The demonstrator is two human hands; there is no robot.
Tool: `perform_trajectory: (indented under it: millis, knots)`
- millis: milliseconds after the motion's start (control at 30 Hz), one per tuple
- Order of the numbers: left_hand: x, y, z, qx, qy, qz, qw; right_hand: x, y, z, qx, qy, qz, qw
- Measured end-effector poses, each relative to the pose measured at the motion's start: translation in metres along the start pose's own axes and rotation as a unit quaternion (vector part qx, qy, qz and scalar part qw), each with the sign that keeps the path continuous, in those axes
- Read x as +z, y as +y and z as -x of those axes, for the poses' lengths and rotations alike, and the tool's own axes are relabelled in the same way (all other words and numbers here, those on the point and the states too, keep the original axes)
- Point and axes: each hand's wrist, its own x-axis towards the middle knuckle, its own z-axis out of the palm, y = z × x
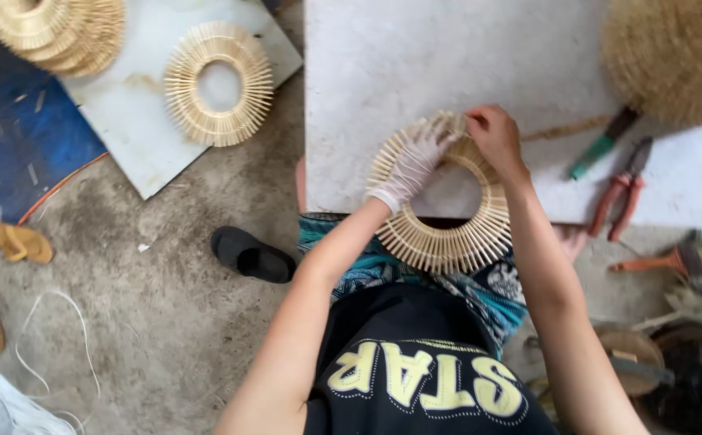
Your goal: Assembling and securing wooden/bamboo sticks into circular frames for decorative products.
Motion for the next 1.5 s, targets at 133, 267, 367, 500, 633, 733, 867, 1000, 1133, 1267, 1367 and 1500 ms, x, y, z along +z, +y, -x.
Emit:
perform_trajectory:
  millis: [133, 267, 367, 500, 633, 733, 867, 1000, 1133, 1267, 1367, 1500]
  knots:
    - [0.017, -0.005, 0.0, -0.001, 0.049, 0.002, 0.999, 0.004, 0.015, -0.003, -0.008, -0.009, 0.001, 1.0]
    - [0.002, -0.001, 0.001, -0.002, 0.06, 0.034, 0.998, 0.001, 0.001, -0.002, 0.011, -0.011, 0.005, 1.0]
    - [-0.013, 0.004, 0.004, -0.01, 0.044, 0.05, 0.998, 0.0, 0.001, 0.0, 0.022, -0.01, 0.0, 1.0]
    - [-0.009, 0.006, -0.001, -0.016, 0.03, 0.055, 0.998, 0.002, 0.01, 0.001, -0.006, 0.026, 0.043, 0.999]
    - [-0.004, 0.006, 0.001, -0.02, 0.05, 0.067, 0.996, 0.003, 0.017, 0.003, 0.029, 0.026, 0.067, 0.997]
    - [-0.007, 0.009, 0.002, -0.015, 0.07, 0.083, 0.994, 0.002, 0.019, 0.002, 0.044, 0.019, 0.053, 0.997]
    - [-0.01, 0.011, -0.001, -0.014, 0.061, 0.069, 0.996, -0.007, 0.021, 0.003, -0.001, 0.018, 0.063, 0.998]
    - [-0.01, 0.012, -0.008, 0.033, 0.028, 0.016, 0.999, -0.016, 0.029, 0.016, 0.026, 0.066, 0.077, 0.994]
    - [-0.001, 0.008, -0.012, 0.053, 0.011, -0.011, 0.998, -0.019, 0.018, 0.021, 0.095, 0.037, -0.001, 0.995]
    - [-0.003, 0.01, -0.01, 0.037, 0.006, 0.002, 0.999, -0.018, 0.011, 0.022, 0.091, 0.041, -0.008, 0.995]
    - [-0.002, 0.009, -0.011, 0.032, 0.009, 0.021, 0.999, -0.018, 0.009, 0.021, 0.079, 0.042, 0.009, 0.996]
    - [-0.009, 0.012, -0.01, 0.037, -0.002, 0.016, 0.999, -0.013, 0.03, 0.025, 0.025, 0.06, 0.018, 0.998]
